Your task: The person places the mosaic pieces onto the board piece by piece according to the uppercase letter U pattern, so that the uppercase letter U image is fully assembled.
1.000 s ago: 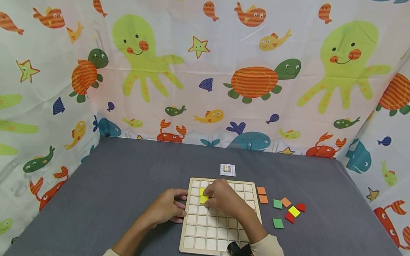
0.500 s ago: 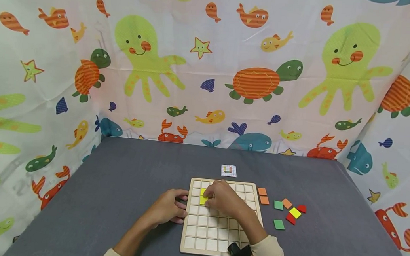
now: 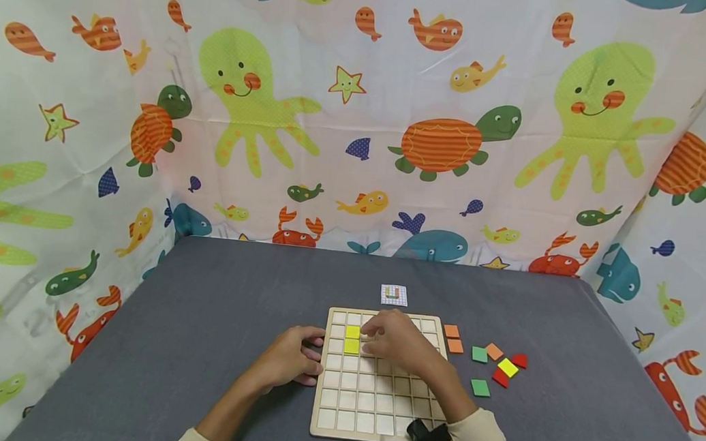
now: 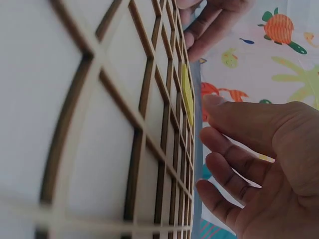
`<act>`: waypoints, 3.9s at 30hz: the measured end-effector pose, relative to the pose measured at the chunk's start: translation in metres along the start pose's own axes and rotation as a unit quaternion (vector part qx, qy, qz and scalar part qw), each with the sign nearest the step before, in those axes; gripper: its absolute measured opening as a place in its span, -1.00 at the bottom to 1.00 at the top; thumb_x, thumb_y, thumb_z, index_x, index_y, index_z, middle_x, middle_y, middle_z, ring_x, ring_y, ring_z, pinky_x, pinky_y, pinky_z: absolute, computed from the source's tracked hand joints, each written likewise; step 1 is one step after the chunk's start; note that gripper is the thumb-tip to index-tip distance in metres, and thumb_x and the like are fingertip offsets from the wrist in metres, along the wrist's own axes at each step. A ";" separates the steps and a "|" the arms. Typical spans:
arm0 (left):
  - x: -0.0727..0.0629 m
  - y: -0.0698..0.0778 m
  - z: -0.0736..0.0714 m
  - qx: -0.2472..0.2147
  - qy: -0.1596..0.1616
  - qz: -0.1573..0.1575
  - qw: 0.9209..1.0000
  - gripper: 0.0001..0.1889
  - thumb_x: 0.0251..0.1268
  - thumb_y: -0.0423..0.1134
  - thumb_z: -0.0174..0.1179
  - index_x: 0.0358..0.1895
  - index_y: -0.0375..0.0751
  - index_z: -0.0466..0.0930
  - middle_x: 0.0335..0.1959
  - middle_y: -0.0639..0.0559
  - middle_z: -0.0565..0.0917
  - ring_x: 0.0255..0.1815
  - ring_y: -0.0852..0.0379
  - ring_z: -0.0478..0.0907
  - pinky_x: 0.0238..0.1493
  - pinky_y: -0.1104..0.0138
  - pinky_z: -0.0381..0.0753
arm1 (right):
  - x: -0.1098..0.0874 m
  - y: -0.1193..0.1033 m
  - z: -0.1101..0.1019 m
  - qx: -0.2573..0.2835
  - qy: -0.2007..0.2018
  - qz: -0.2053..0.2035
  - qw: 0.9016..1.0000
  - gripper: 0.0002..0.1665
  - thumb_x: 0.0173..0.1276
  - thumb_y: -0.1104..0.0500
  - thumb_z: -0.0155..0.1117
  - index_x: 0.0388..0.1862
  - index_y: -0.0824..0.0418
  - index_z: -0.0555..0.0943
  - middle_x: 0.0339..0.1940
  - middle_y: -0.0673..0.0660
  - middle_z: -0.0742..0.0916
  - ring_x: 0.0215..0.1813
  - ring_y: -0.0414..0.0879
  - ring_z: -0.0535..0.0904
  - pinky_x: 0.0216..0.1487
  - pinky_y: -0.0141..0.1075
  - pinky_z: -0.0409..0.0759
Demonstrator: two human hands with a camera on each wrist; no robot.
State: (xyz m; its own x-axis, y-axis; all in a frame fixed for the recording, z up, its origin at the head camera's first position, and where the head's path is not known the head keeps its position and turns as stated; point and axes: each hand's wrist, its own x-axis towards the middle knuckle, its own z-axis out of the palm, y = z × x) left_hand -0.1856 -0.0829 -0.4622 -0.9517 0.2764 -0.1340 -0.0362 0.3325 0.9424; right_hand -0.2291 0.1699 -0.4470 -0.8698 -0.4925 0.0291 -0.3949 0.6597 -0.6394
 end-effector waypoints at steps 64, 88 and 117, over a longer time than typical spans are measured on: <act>-0.001 -0.004 0.000 -0.016 -0.004 0.007 1.000 -0.29 0.11 -0.67 0.38 0.42 -0.51 0.47 0.17 -0.30 0.58 -0.06 -0.04 0.68 -0.38 0.21 0.86 | -0.145 0.108 -0.087 -0.118 0.116 0.151 0.975 -0.51 0.23 0.11 0.66 0.12 0.22 0.78 0.01 0.14 0.78 -0.07 -0.01 0.64 -0.17 -0.23 0.67; -0.002 -0.005 0.000 -0.017 -0.004 0.005 1.000 -0.31 0.12 -0.66 0.37 0.41 -0.51 0.47 0.17 -0.30 0.58 -0.05 -0.05 0.68 -0.37 0.21 0.86 | -0.153 0.127 -0.098 -0.122 0.076 0.169 0.975 -0.57 0.26 0.30 0.55 0.13 0.23 0.76 -0.06 0.14 0.74 -0.05 0.07 0.59 -0.07 0.09 0.68; -0.002 -0.003 0.001 -0.015 -0.002 0.008 1.000 -0.31 0.12 -0.67 0.36 0.41 -0.52 0.47 0.15 -0.29 0.58 -0.07 -0.03 0.67 -0.39 0.21 0.86 | -0.139 0.107 -0.102 -0.130 0.065 0.183 0.972 -0.63 0.29 0.12 0.58 0.03 0.23 0.81 -0.13 0.10 0.72 -0.10 0.02 0.54 -0.18 -0.15 0.57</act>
State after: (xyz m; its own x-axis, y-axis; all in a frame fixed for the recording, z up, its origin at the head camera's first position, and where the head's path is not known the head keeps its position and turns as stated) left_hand -0.1834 -0.0837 -0.4647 -0.9509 0.2853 -0.1198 -0.0296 0.3016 0.9530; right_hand -0.1808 0.3661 -0.4410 -0.9897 -0.1322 -0.0556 -0.0981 0.9069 -0.4099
